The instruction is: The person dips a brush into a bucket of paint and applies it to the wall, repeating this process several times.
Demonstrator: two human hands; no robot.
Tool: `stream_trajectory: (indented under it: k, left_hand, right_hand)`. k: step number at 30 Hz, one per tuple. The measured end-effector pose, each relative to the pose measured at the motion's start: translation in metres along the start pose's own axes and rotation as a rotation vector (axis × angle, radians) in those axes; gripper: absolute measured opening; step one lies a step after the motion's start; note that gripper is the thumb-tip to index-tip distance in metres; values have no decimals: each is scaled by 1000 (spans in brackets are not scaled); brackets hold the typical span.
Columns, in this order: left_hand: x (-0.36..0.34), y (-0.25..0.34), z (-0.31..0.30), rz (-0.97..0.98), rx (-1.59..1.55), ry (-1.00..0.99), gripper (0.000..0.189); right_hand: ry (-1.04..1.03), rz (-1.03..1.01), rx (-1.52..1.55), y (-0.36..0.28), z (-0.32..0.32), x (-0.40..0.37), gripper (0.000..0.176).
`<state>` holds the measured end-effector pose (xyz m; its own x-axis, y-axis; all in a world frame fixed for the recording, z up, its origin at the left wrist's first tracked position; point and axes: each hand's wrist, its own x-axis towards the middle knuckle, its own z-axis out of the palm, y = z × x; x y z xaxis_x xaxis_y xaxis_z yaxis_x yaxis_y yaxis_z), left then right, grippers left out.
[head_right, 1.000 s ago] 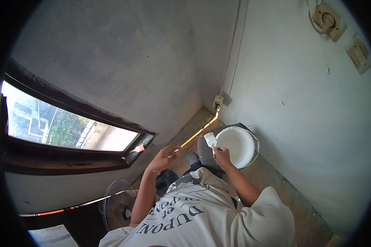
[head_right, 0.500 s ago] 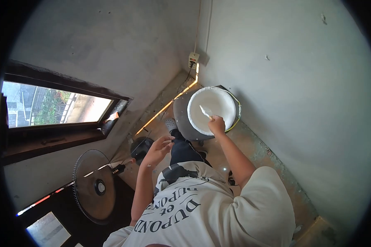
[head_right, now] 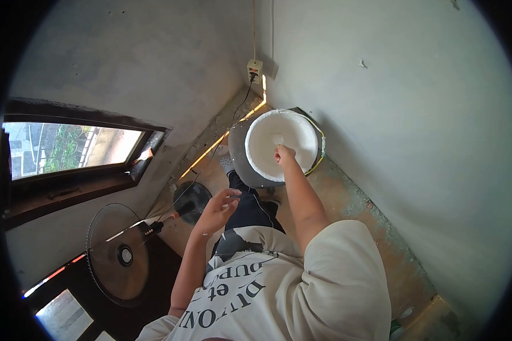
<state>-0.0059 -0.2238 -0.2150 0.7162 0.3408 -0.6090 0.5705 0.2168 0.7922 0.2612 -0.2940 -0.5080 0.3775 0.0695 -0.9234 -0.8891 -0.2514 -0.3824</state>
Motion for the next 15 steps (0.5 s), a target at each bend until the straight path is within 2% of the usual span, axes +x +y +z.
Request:
stream_trajectory:
  k: [5, 10, 14, 15]
  left_hand:
    - [8, -3, 4, 60, -34, 20, 30]
    - [6, 3, 3, 36, -15, 22, 30]
    - [4, 1, -2, 13, -16, 37, 29]
    - [4, 1, -3, 13, -14, 41, 29]
  right_hand:
    - [42, 42, 17, -1, 13, 13, 11]
    - [65, 2, 29, -2, 19, 15, 11]
    - [49, 18, 31, -5, 20, 26, 13]
    - [-23, 45, 10, -5, 18, 36, 13]
